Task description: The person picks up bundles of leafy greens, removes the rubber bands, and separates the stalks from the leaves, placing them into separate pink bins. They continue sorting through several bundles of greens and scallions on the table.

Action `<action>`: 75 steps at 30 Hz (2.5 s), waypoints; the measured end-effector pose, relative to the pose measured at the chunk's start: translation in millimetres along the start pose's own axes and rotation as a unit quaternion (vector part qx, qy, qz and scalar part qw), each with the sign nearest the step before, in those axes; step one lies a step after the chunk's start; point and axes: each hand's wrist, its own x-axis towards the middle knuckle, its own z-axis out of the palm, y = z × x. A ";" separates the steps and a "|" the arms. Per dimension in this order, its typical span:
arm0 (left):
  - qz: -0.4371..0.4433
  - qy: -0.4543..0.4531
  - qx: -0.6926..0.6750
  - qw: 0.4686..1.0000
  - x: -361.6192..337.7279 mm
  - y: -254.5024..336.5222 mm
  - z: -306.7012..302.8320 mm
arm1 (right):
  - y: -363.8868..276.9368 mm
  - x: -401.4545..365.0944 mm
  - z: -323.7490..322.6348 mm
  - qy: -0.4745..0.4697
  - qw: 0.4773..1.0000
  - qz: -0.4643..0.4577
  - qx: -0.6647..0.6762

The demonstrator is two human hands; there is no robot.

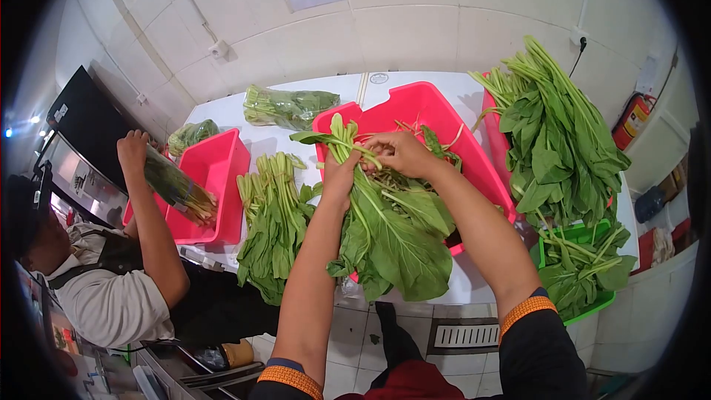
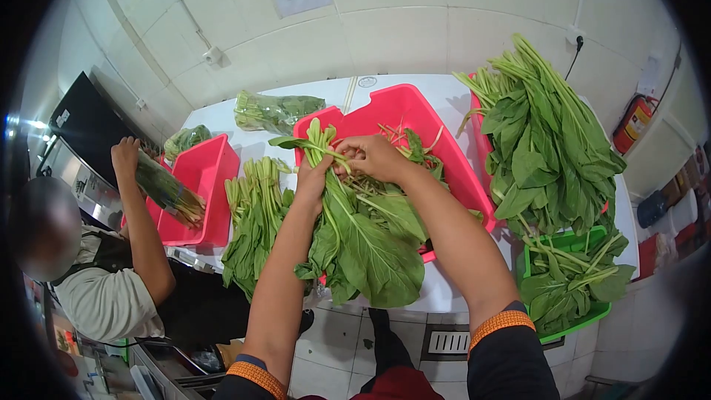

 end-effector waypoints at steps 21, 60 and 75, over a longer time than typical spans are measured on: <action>-0.069 -0.083 -0.085 0.991 -10.8 15.1 7.6 | -3.7 5.6 -42.6 0.304 0.927 0.103 0.195; -0.102 -0.080 -0.094 0.987 -0.7 3.5 -5.1 | -6.5 10.0 -28.9 0.301 0.922 0.089 0.227; 0.025 0.006 -0.085 0.996 -7.5 10.4 4.7 | -15.4 9.2 -42.0 0.310 0.914 -0.033 0.259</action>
